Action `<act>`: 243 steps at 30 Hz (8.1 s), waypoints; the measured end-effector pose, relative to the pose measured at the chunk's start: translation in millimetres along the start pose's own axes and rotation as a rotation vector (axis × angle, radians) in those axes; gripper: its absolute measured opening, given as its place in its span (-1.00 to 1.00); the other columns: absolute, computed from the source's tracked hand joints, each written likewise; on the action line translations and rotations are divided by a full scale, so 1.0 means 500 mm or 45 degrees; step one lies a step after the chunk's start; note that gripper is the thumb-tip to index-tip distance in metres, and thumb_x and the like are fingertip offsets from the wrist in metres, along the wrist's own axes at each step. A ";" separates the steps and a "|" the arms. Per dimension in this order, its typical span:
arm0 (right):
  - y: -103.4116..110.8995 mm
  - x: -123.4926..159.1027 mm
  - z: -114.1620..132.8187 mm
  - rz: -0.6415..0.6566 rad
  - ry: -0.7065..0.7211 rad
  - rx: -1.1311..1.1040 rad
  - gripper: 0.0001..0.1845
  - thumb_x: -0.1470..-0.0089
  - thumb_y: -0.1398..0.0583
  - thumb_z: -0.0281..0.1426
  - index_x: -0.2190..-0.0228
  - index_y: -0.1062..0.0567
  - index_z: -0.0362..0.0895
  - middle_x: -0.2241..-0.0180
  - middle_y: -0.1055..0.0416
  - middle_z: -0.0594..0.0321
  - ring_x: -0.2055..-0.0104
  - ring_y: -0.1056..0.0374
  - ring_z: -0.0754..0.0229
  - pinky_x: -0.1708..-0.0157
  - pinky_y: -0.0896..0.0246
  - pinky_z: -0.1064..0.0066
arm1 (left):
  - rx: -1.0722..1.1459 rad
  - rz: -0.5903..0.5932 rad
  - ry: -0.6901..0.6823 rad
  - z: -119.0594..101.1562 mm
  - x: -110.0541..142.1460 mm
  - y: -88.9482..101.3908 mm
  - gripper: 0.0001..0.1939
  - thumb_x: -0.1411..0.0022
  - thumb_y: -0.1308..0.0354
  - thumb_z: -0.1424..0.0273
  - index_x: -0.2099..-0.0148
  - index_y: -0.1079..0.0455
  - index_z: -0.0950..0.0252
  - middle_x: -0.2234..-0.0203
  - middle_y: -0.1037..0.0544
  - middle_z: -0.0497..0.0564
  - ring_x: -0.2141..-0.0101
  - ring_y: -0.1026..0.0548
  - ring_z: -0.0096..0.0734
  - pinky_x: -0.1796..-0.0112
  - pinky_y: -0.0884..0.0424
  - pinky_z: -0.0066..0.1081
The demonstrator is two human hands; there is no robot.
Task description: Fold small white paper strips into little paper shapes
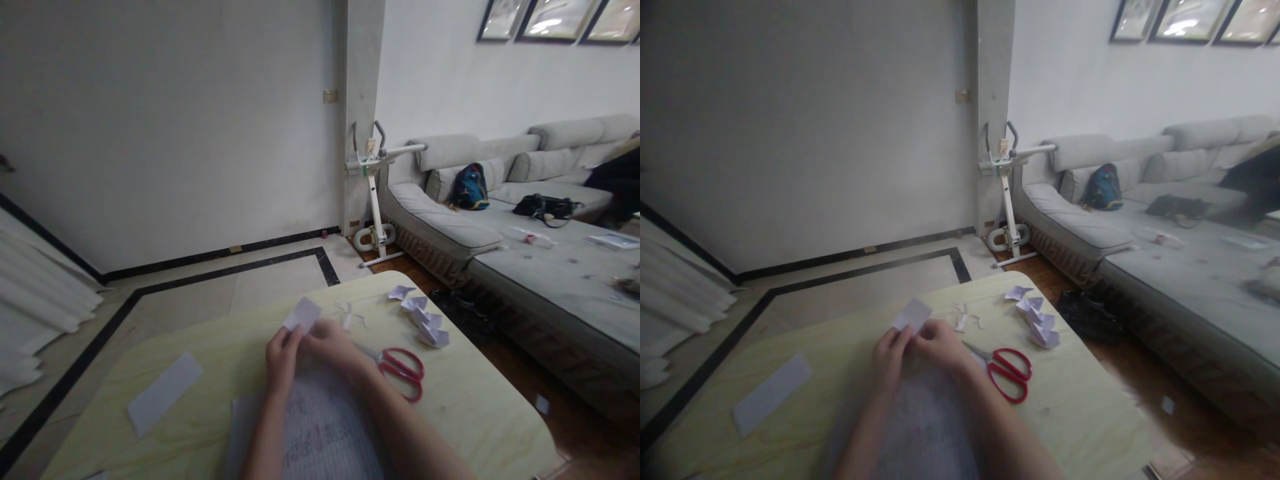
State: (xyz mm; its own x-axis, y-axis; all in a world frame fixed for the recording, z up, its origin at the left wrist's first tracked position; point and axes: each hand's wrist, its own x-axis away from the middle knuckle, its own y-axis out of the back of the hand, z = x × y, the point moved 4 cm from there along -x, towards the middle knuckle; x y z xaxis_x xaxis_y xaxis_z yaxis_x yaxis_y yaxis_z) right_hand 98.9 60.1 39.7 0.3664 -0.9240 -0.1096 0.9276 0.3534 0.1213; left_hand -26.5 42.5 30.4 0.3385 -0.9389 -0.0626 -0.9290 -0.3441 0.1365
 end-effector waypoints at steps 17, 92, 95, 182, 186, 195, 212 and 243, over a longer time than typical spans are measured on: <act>-0.001 -0.001 -0.006 0.038 -0.032 -0.105 -0.73 0.01 -0.14 -0.27 0.39 -0.50 -0.23 0.41 -0.45 0.22 0.37 -0.33 0.22 0.41 -0.19 0.50 | -0.064 0.031 -0.020 -0.005 0.001 -0.003 -0.68 0.01 -0.15 0.17 0.46 -0.44 0.37 0.62 -0.48 -0.03 0.52 -0.42 -0.35 0.48 -0.29 -0.46; 0.034 -0.021 -0.005 -0.310 0.026 0.147 -0.82 0.10 -0.11 -0.43 0.67 -0.37 -0.18 0.65 -0.25 0.35 0.55 -0.14 0.33 0.57 0.01 0.54 | -0.021 0.078 -0.032 0.011 0.006 -0.004 -0.71 -0.04 -0.04 0.29 0.64 -0.19 0.28 0.78 -0.27 -0.13 0.66 -0.26 -0.48 0.58 -0.17 -0.50; 0.035 -0.018 -0.003 -0.308 0.023 0.155 -0.81 0.08 -0.12 -0.40 0.65 -0.39 -0.18 0.64 -0.26 0.35 0.55 -0.15 0.33 0.57 0.00 0.54 | 0.017 0.101 -0.011 0.016 0.006 -0.008 -0.71 -0.04 -0.04 0.29 0.65 -0.18 0.27 0.78 -0.26 -0.13 0.66 -0.26 -0.48 0.58 -0.17 -0.50; 0.026 -0.010 -0.016 -0.195 -0.009 -0.266 -0.92 0.17 -0.12 -0.49 0.54 -0.43 -0.15 0.56 -0.33 0.33 0.49 -0.25 0.27 0.49 -0.15 0.50 | 0.464 0.088 0.196 0.035 -0.008 -0.010 -0.61 0.01 -0.10 0.08 0.45 -0.40 0.35 0.61 -0.46 -0.03 0.55 -0.40 -0.40 0.51 -0.28 -0.47; 0.023 -0.011 -0.013 -0.179 0.015 -0.209 -0.90 0.13 -0.14 -0.47 0.50 -0.48 -0.16 0.52 -0.40 0.29 0.44 -0.30 0.24 0.43 -0.21 0.46 | 0.270 0.183 0.015 0.007 0.005 -0.007 -0.72 0.00 -0.17 0.20 0.39 -0.43 0.35 0.55 -0.49 -0.03 0.50 -0.41 -0.40 0.49 -0.27 -0.51; 0.020 -0.012 -0.001 -0.260 0.015 -0.140 -0.74 0.04 -0.18 -0.29 0.30 -0.52 -0.17 0.34 -0.48 0.19 0.28 -0.37 0.18 0.27 -0.24 0.40 | 0.330 -0.007 0.046 0.022 -0.006 -0.003 -0.62 0.02 -0.21 0.22 0.19 -0.44 0.36 0.29 -0.55 0.10 0.27 -0.49 -0.28 0.27 -0.37 -0.39; 0.018 -0.013 0.004 -0.338 -0.008 0.058 -0.86 0.09 -0.18 -0.38 0.55 -0.51 -0.19 0.57 -0.42 0.27 0.48 -0.29 0.26 0.49 -0.14 0.50 | 0.191 0.022 0.031 0.009 -0.006 -0.001 -0.64 0.02 -0.19 0.22 0.22 -0.49 0.37 0.31 -0.57 0.09 0.22 -0.48 -0.20 0.18 -0.35 -0.33; 0.013 -0.013 0.009 -0.259 0.086 0.182 -0.77 0.01 -0.13 -0.37 0.60 -0.47 -0.20 0.61 -0.35 0.31 0.52 -0.21 0.31 0.54 -0.05 0.53 | 0.218 0.013 0.053 0.009 -0.004 0.003 -0.71 0.01 -0.18 0.24 0.30 -0.47 0.37 0.42 -0.55 0.02 0.35 -0.46 -0.32 0.33 -0.34 -0.44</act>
State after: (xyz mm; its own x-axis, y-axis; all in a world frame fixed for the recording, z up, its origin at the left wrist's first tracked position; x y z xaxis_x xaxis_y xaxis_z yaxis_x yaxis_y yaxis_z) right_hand 102.2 67.7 45.5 0.1816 -0.9605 -0.2109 0.9648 0.1324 0.2274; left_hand -29.2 43.7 26.3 0.3317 -0.9432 -0.0205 -0.9430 -0.3309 -0.0340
